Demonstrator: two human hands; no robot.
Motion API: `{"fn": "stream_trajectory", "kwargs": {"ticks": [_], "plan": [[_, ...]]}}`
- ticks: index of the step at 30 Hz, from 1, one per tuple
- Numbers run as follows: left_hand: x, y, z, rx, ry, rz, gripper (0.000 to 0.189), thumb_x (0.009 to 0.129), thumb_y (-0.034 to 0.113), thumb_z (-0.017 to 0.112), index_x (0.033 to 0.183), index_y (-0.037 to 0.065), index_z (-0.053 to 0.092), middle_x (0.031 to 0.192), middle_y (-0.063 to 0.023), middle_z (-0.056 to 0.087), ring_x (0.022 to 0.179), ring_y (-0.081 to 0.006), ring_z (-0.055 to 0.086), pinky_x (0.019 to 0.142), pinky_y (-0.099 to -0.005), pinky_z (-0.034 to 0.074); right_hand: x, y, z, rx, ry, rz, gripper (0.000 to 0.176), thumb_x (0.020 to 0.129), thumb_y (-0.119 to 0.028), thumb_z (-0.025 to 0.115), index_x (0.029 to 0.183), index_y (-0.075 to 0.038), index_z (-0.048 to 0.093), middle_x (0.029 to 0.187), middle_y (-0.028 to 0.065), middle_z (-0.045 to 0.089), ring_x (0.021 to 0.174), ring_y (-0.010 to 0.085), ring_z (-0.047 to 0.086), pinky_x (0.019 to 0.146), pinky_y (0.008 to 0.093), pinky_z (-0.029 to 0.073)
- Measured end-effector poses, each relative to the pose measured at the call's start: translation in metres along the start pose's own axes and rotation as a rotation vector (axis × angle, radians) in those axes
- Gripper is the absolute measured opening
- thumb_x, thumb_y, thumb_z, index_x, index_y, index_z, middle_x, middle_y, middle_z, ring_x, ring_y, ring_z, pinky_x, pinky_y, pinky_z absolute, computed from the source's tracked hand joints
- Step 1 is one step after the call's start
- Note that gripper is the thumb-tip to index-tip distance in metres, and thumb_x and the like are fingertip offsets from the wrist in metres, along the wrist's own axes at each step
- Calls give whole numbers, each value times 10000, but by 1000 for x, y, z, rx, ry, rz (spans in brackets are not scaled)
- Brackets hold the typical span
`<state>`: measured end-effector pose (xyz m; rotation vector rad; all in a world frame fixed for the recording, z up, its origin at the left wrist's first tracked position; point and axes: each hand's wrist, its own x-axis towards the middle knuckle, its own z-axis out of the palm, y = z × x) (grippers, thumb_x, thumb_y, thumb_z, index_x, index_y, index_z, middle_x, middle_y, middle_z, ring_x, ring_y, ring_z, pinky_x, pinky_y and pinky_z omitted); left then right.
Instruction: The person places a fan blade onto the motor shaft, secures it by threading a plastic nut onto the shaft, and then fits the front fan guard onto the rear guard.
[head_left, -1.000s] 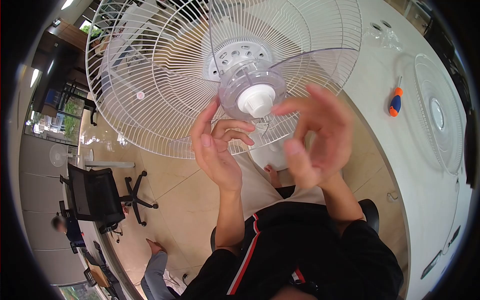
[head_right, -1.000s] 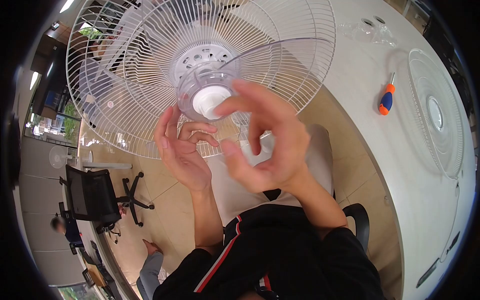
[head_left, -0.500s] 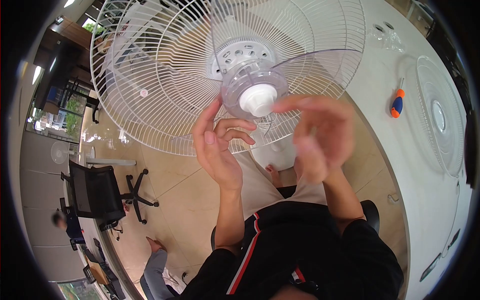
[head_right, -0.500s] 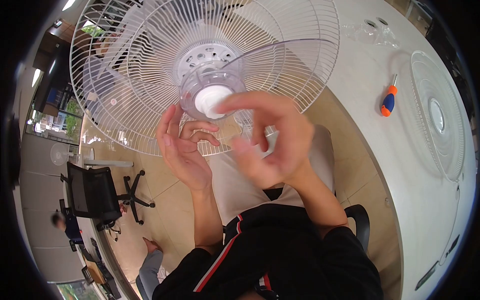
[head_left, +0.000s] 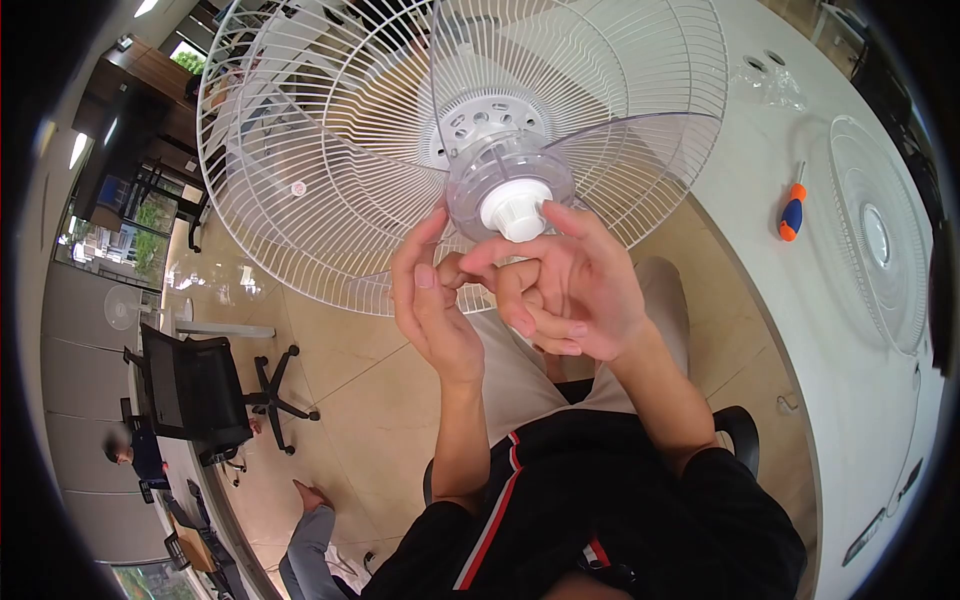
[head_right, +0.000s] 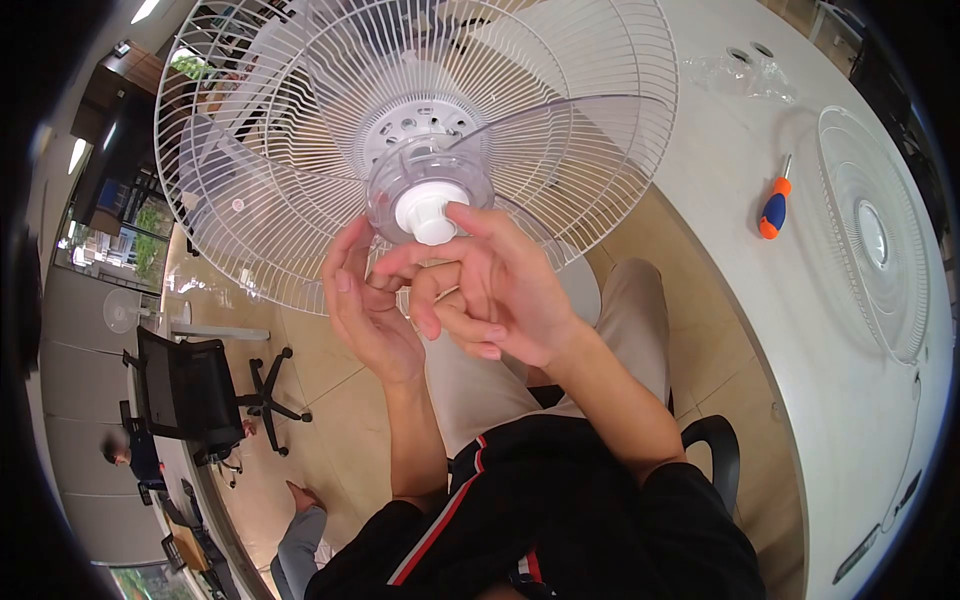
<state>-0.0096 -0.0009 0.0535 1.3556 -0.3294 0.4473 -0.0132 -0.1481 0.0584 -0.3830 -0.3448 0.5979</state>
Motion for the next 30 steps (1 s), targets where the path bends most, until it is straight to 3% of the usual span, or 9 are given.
{"fn": "stream_trajectory", "kwargs": {"ticks": [5, 7, 11, 15, 19, 30], "plan": [[0, 0, -1, 29, 13, -12, 522, 1042, 322, 381, 1324, -104, 486, 1365, -255, 529, 1185, -326, 602, 921, -397, 539, 13, 7, 5, 255, -141, -8, 803, 1051, -546, 178, 1359, 133, 478, 751, 181, 617, 334, 104, 336, 308, 248, 368], [1, 1, 0, 38, 10, 4, 520, 1043, 319, 378, 1320, -107, 488, 1373, -253, 525, 1233, -330, 570, 958, -411, 522, 12, 10, 4, 252, -123, -39, 737, 1043, -546, 242, 1247, 82, 569, 741, 153, 638, 342, 92, 346, 321, 239, 352], [-1, 0, -2, 26, -19, 23, 514, 1045, 315, 377, 1320, -104, 494, 1374, -262, 528, 1250, -324, 551, 867, -370, 538, 10, 8, 1, 128, -2, -81, 610, 1040, -525, 338, 1024, 4, 642, 674, 120, 642, 328, 79, 325, 315, 230, 324], [-2, -1, -2, 16, -36, 10, 523, 1045, 315, 376, 1329, -107, 494, 1365, -281, 547, 1091, -291, 630, 744, -324, 531, 6, -4, 10, -30, 148, -27, 545, 1031, -512, 395, 892, -40, 630, 611, 110, 628, 310, 75, 298, 307, 227, 304], [-1, -6, -3, -58, -30, 13, 460, 1057, 254, 389, 1324, -102, 504, 1352, -220, 583, 633, -208, 658, 580, -302, 520, 3, -13, 16, -178, 233, 29, 534, 1018, -517, 421, 865, -50, 631, 594, 113, 624, 303, 78, 295, 304, 235, 298], [4, -1, -4, -70, -63, 13, 466, 1050, 241, 400, 1342, -112, 490, 1321, -235, 598, 645, -208, 669, 584, -306, 545, 1, -38, 29, -370, 392, 254, 504, 987, -510, 494, 788, -56, 588, 550, 103, 593, 292, 77, 307, 306, 240, 312]]}}
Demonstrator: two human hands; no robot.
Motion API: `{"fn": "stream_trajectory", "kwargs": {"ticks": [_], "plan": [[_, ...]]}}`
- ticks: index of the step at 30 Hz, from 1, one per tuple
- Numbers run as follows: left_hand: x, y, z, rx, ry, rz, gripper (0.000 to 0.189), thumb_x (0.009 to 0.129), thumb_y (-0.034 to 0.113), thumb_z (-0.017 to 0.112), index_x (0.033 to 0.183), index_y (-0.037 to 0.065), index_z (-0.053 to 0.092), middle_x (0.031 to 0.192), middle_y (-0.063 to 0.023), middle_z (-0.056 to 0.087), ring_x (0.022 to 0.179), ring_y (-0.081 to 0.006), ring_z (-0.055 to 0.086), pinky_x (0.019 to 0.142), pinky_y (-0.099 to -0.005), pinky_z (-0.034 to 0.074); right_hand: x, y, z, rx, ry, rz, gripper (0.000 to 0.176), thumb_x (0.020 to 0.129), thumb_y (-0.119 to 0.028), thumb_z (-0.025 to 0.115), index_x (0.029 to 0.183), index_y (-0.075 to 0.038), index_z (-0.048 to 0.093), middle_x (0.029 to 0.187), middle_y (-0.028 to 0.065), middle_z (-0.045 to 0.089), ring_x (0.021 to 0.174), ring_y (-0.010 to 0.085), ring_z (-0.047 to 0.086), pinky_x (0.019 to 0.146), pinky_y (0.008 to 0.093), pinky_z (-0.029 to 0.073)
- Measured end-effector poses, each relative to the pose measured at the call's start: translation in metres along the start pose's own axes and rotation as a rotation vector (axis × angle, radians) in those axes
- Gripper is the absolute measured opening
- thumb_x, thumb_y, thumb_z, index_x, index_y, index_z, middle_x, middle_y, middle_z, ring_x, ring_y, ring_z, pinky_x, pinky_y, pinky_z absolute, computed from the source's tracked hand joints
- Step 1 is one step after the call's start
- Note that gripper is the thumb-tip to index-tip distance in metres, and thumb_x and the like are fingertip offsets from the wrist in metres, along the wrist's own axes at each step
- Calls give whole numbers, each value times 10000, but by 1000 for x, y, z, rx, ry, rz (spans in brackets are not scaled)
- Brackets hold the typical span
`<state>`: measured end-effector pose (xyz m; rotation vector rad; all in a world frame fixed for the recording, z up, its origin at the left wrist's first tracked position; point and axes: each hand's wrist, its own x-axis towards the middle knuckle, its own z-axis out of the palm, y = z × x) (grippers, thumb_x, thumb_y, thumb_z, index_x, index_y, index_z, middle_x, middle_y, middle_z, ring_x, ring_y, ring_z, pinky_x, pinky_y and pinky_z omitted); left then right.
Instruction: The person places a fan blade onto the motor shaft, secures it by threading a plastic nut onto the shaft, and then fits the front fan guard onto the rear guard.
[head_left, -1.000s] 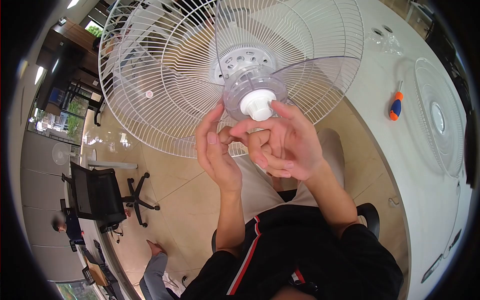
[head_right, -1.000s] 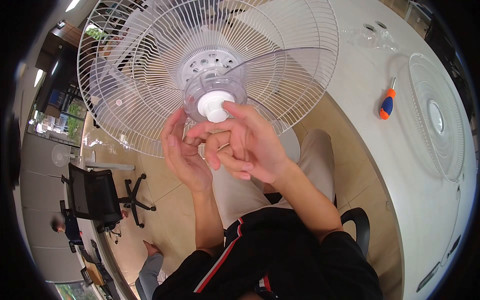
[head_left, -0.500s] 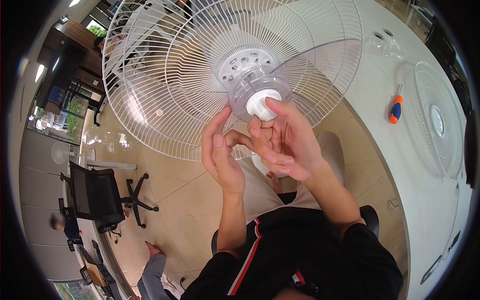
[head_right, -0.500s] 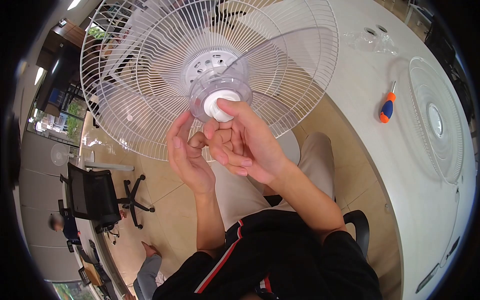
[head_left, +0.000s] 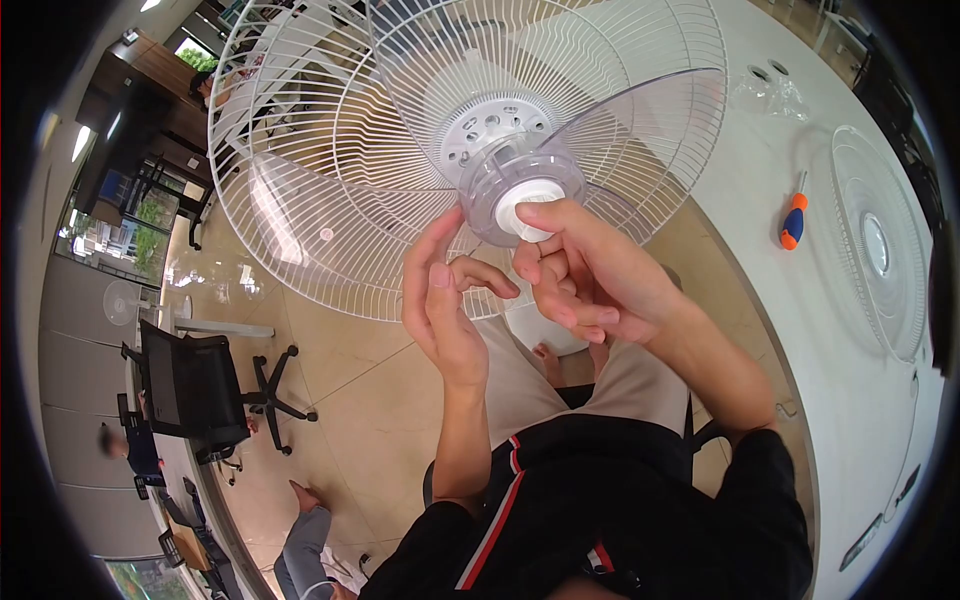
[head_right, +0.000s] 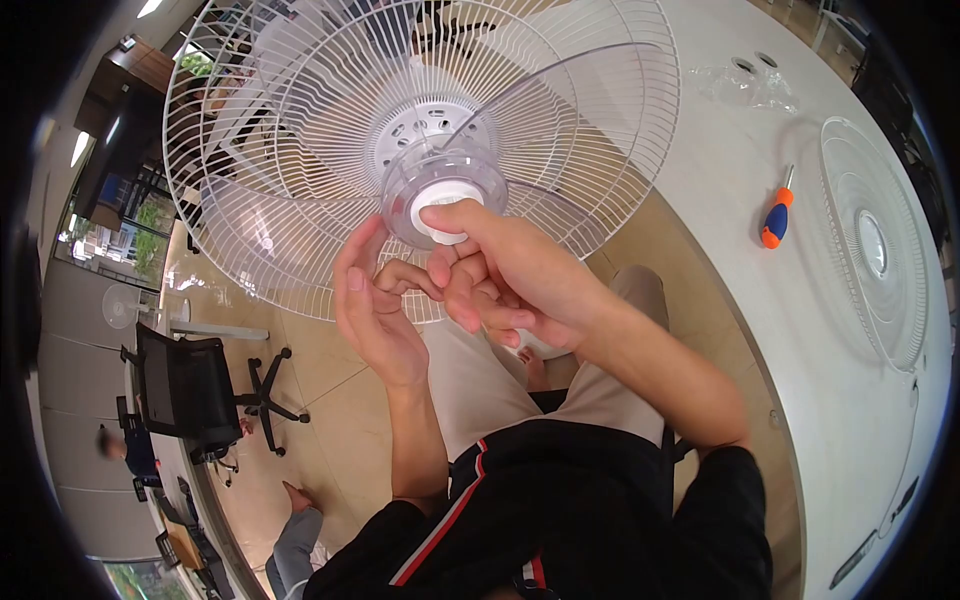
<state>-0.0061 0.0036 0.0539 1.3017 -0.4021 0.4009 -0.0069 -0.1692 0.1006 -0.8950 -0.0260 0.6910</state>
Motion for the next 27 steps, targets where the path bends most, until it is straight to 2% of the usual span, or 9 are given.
{"fn": "stream_trajectory", "kwargs": {"ticks": [8, 11, 13, 19, 23, 27], "plan": [[18, 18, 6, 82, -47, 0, 405, 1042, 188, 430, 1306, -101, 537, 1304, -237, 619, 624, -168, 656, 587, -284, 537, -9, -26, 0, -364, 127, 105, 536, 977, -548, 490, 778, -60, 582, 529, 101, 581, 291, 75, 321, 302, 230, 335], [26, 24, 4, 116, -97, 24, 380, 1034, 177, 444, 1283, -85, 563, 1337, -250, 603, 607, -148, 639, 584, -269, 521, -6, -22, -5, -288, 37, 104, 587, 985, -568, 452, 842, -25, 623, 567, 115, 600, 299, 81, 330, 305, 235, 355], [29, 26, 6, 152, -125, 67, 390, 1030, 197, 434, 1271, -76, 574, 1363, -273, 587, 593, -147, 627, 581, -265, 504, -4, -15, -7, -160, -78, 74, 603, 990, -564, 419, 922, -6, 637, 622, 111, 625, 325, 83, 349, 315, 254, 352], [28, 25, 4, 186, -114, 93, 347, 1005, 160, 479, 1239, -56, 618, 1404, -268, 564, 651, -52, 549, 641, -185, 437, 27, 31, -8, 421, -468, -101, 694, 1005, -598, 352, 1107, 25, 642, 685, 117, 623, 360, 113, 381, 327, 268, 379], [25, 26, 1, 157, -77, 89, 341, 993, 129, 468, 1235, -50, 629, 1408, -270, 561, 739, -56, 558, 727, -196, 455, 43, 48, 7, 795, -649, -184, 710, 1011, -612, 332, 1169, 36, 575, 687, 122, 571, 401, 127, 409, 320, 274, 392], [29, 22, 1, 172, -95, 132, 368, 987, 121, 460, 1267, -67, 608, 1403, -271, 563, 866, -83, 584, 861, -233, 462, 60, 60, 19, 937, -840, -267, 716, 993, -636, 356, 1181, 22, 567, 714, 117, 570, 458, 142, 449, 339, 288, 410]]}}
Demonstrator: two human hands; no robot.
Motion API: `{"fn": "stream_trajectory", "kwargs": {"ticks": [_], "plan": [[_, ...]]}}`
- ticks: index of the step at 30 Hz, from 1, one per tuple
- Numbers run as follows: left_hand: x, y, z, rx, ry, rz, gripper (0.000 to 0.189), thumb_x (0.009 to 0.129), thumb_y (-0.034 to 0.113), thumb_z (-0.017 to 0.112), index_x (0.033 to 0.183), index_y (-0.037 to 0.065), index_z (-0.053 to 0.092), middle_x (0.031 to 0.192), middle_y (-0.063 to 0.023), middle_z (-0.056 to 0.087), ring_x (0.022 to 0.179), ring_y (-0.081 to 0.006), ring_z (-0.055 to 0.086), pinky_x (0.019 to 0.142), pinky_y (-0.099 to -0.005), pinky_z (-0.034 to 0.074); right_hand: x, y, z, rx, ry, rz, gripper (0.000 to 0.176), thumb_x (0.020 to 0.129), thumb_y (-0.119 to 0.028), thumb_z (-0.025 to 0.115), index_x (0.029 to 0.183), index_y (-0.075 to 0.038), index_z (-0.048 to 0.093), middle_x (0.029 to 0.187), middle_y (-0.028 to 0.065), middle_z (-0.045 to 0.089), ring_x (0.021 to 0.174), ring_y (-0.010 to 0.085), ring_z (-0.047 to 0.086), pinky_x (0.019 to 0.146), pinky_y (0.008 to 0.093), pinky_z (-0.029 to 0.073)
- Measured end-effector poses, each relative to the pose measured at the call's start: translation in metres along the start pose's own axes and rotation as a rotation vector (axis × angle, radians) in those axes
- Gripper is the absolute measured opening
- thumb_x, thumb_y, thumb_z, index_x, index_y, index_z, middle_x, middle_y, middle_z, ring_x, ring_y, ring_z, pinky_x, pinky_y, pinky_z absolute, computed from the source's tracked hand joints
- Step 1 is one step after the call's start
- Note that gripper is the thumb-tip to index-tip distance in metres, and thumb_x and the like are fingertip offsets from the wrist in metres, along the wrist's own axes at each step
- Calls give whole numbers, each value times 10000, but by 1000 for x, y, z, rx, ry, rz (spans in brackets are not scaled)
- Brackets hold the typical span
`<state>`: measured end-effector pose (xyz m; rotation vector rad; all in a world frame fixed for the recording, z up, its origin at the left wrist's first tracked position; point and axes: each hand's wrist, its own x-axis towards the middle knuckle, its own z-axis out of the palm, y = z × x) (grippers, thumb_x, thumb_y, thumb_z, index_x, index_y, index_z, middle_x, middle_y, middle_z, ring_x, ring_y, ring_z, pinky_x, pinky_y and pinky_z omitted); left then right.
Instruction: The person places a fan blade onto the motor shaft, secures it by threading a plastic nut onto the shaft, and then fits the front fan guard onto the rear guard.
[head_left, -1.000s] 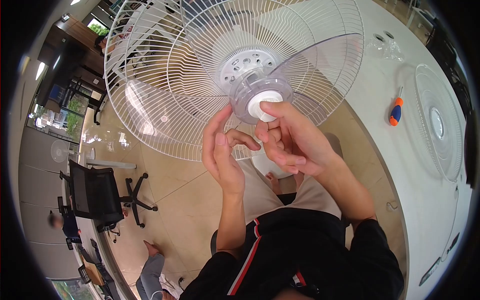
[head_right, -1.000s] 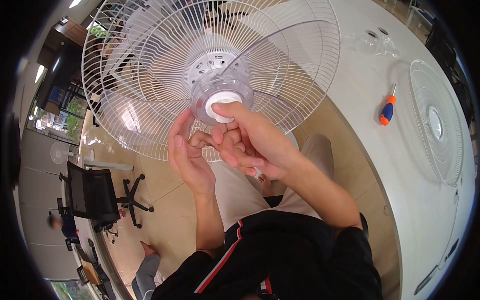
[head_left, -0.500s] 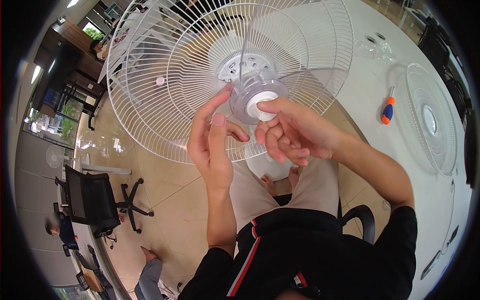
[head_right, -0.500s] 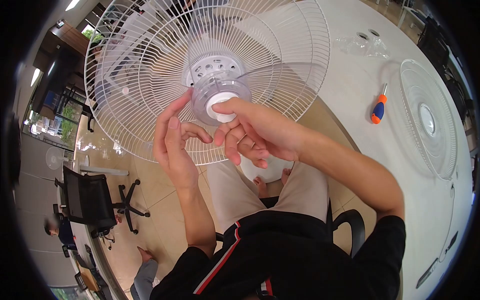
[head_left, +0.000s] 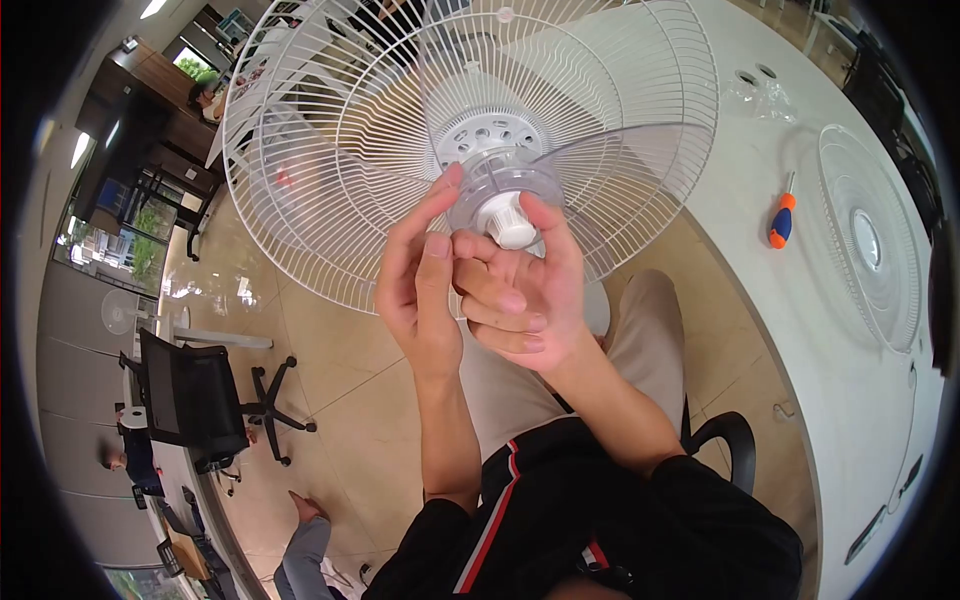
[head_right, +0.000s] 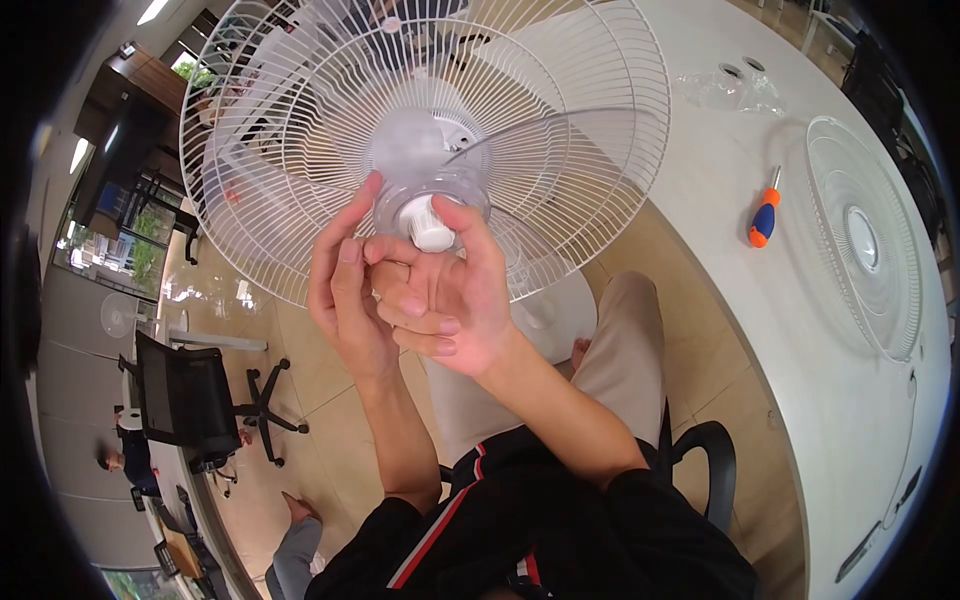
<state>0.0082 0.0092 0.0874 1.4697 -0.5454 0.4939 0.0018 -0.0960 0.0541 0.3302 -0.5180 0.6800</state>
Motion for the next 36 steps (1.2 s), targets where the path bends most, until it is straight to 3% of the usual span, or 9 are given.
{"fn": "stream_trajectory", "kwargs": {"ticks": [4, 7, 11, 14, 20, 26, 28, 31, 36], "plan": [[4, 7, 0, -31, -61, 15, 319, 1006, 55, 489, 1285, -63, 591, 1378, -232, 600, 889, -69, 602, 888, -249, 473, 5, 1, -2, 19, -42, -25, 650, 992, -620, 370, 1072, -9, 578, 666, 86, 548, 451, 143, 440, 356, 286, 419], [6, 4, 1, -16, -47, 18, 328, 1007, 57, 488, 1298, -60, 586, 1377, -217, 606, 735, -27, 531, 758, -207, 464, 4, 0, 1, -19, 23, -69, 578, 999, -592, 373, 912, -54, 565, 600, 50, 513, 426, 135, 417, 355, 279, 402], [5, 13, 6, 29, -32, -27, 401, 1025, 132, 463, 1348, -87, 557, 1325, -242, 633, 668, -26, 498, 630, -181, 415, -2, -7, 14, -130, 170, -84, 554, 1002, -574, 373, 734, -109, 513, 510, 14, 451, 403, 122, 401, 341, 273, 366], [4, 10, 9, 122, -47, 22, 410, 1030, 126, 471, 1385, -64, 549, 1293, -246, 653, 571, -17, 448, 542, -182, 381, -9, -15, 20, -178, 215, -37, 564, 1001, -574, 374, 678, -127, 494, 464, 9, 420, 388, 119, 389, 335, 274, 353], [4, 13, 12, 137, -84, 47, 406, 1033, 123, 469, 1396, -40, 552, 1291, -263, 647, 516, -34, 471, 535, -195, 411, -17, -27, 34, -326, 399, 70, 552, 989, -553, 386, 617, -153, 465, 414, 0, 387, 327, 117, 315, 314, 264, 321], [5, 16, 11, 106, -86, 24, 394, 1019, 101, 500, 1384, -29, 569, 1262, -246, 666, 519, -42, 502, 518, -198, 421, -17, -35, 63, -729, 814, 229, 536, 915, -579, 469, 580, -163, 412, 428, -14, 364, 324, 82, 235, 315, 243, 233], [5, 17, 12, 48, -71, 18, 378, 994, 55, 555, 1364, -9, 601, 1215, -196, 705, 546, -38, 522, 498, -193, 417, -15, -40, 73, -825, 871, 306, 538, 902, -582, 474, 580, -159, 392, 435, -15, 358, 330, 79, 228, 323, 244, 222], [5, 17, 15, 126, -73, 26, 394, 1025, 112, 479, 1379, -36, 571, 1280, -259, 654, 513, -53, 516, 507, -208, 427, -10, -46, 84, -960, 963, 398, 537, 889, -585, 477, 582, -156, 380, 443, -15, 357, 336, 76, 222, 329, 248, 218], [6, 15, 16, 50, -43, 33, 375, 986, 46, 562, 1353, -11, 610, 1203, -200, 709, 530, -44, 528, 487, -200, 417, -6, -50, 91, -1122, 1016, 473, 542, 877, -596, 484, 583, -152, 386, 454, -15, 367, 335, 71, 235, 328, 251, 223]]}}
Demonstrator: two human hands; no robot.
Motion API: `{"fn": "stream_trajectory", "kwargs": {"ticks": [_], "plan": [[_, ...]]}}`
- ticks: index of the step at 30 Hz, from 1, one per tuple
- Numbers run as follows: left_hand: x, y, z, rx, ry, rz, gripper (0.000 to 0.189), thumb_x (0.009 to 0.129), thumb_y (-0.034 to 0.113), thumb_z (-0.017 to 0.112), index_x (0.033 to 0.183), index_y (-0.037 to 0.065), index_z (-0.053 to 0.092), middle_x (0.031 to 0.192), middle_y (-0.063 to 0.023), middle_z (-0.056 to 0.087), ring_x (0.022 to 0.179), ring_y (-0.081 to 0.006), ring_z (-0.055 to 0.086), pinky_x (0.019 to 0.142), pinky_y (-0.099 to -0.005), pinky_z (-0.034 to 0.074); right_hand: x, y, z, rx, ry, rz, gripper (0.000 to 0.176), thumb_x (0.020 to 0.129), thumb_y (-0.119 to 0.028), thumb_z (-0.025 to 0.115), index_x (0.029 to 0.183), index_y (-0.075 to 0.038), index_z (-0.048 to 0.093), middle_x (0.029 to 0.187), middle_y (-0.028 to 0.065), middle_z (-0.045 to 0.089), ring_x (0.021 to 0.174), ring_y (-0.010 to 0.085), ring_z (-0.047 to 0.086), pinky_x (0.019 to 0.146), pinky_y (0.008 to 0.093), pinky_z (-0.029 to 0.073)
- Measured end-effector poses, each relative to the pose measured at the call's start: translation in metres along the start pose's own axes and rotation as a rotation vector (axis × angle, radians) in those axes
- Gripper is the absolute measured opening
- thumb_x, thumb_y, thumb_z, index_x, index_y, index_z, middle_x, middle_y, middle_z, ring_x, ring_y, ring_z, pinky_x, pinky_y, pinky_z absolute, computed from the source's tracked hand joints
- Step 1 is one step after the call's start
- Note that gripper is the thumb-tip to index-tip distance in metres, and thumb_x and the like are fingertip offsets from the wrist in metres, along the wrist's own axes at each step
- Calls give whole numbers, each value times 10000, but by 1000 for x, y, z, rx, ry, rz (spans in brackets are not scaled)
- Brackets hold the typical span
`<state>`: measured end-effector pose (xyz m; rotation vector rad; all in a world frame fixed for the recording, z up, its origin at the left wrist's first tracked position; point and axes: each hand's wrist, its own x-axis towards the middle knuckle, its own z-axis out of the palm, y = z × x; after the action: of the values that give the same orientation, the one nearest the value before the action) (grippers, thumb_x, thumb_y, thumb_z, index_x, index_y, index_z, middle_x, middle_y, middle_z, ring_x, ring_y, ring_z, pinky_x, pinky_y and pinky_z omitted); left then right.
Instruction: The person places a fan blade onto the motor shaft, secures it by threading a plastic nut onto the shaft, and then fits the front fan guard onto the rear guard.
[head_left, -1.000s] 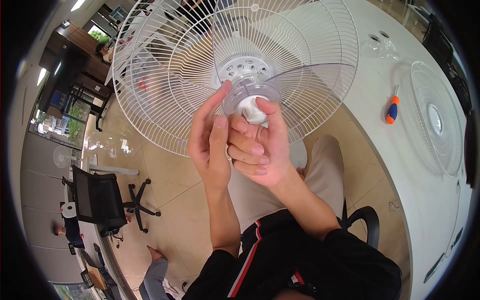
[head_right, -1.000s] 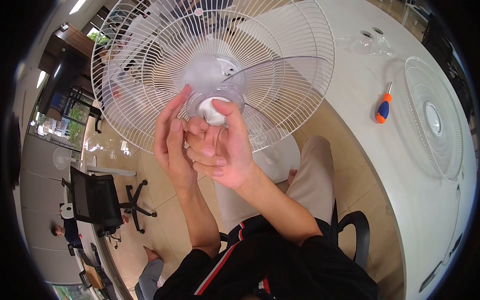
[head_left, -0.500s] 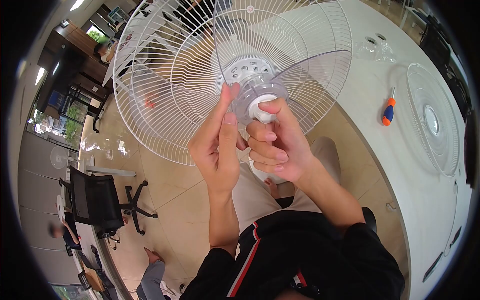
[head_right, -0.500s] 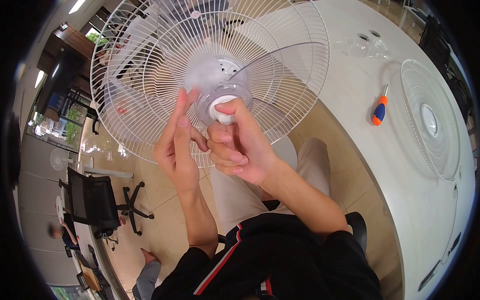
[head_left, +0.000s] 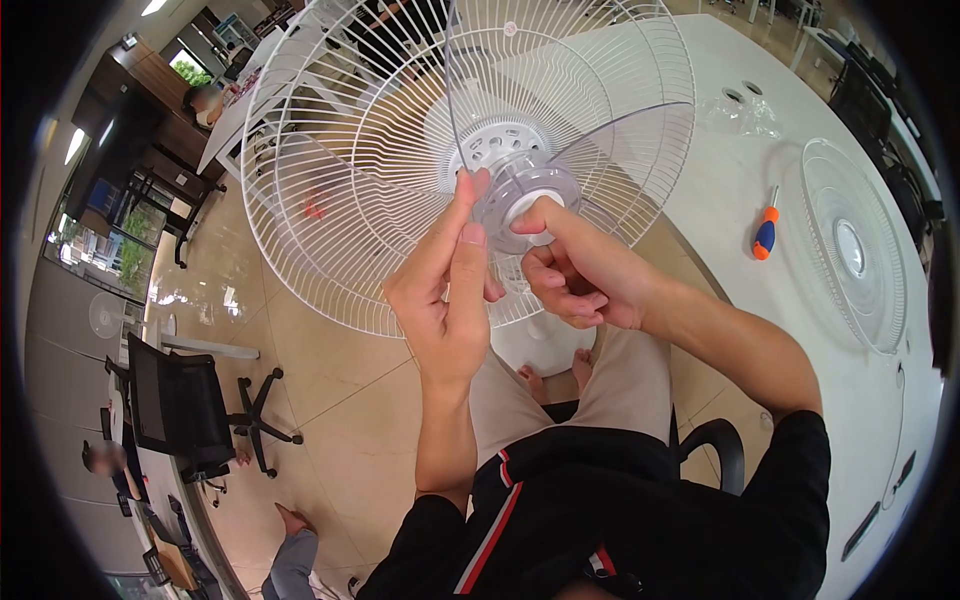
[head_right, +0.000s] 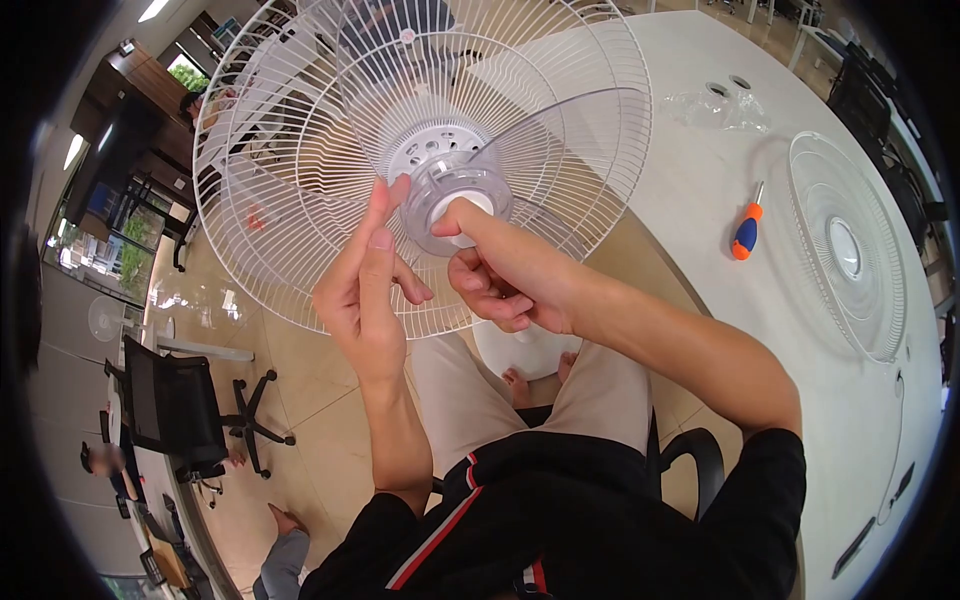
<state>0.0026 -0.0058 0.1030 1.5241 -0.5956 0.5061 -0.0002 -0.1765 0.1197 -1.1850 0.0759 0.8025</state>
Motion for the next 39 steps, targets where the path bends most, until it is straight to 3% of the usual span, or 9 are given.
{"fn": "stream_trajectory", "kwargs": {"ticks": [10, 13, 22, 25, 29, 34, 39], "plan": [[1, 5, -3, 71, -63, -4, 397, 1003, 52, 493, 1385, -15, 573, 1275, -232, 666, 514, -50, 519, 509, -207, 439, -4, -6, -1, -145, 54, 42, 556, 874, -610, 493, 587, -137, 430, 474, -4, 416, 334, 70, 292, 337, 243, 256], [1, 2, -3, 17, -54, 1, 411, 964, 24, 573, 1373, 13, 601, 1224, -200, 702, 528, -49, 534, 493, -201, 433, -7, -9, -3, -182, 60, 51, 550, 869, -603, 496, 587, -134, 439, 474, 14, 433, 335, 70, 304, 339, 242, 256], [4, 1, -3, 39, -64, 3, 413, 959, 18, 576, 1370, -8, 596, 1205, -200, 709, 525, -46, 519, 488, -205, 418, -10, -15, -2, -276, 116, 43, 553, 864, -579, 502, 580, -105, 470, 474, 49, 474, 335, 82, 357, 338, 242, 264], [6, 6, -3, 114, -101, 21, 407, 988, 24, 492, 1384, -25, 572, 1245, -243, 678, 507, -46, 511, 497, -204, 429, -12, -17, -2, -322, 137, 39, 552, 865, -566, 499, 574, -98, 476, 473, 52, 478, 340, 93, 408, 335, 242, 276], [7, 4, -1, 123, -96, 59, 396, 987, 24, 500, 1370, -30, 583, 1221, -234, 691, 509, -39, 499, 490, -197, 410, -10, -17, -2, -356, 170, 34, 553, 865, -556, 489, 570, -89, 480, 472, 59, 487, 352, 111, 461, 335, 247, 295], [12, 0, -2, 137, -72, 68, 391, 943, 10, 598, 1331, -17, 628, 1150, -175, 736, 547, -33, 523, 507, -195, 423, -13, -23, 5, -419, 213, 70, 567, 854, -569, 478, 569, -79, 489, 488, 100, 531, 349, 122, 452, 348, 273, 328], [15, 10, -3, 162, -104, 12, 372, 957, 32, 598, 1324, -10, 637, 1136, -159, 742, 591, -35, 546, 524, -195, 440, -12, -22, 0, -461, 190, 74, 580, 851, -581, 469, 582, -70, 521, 506, 128, 560, 342, 126, 432, 366, 280, 341]]}}
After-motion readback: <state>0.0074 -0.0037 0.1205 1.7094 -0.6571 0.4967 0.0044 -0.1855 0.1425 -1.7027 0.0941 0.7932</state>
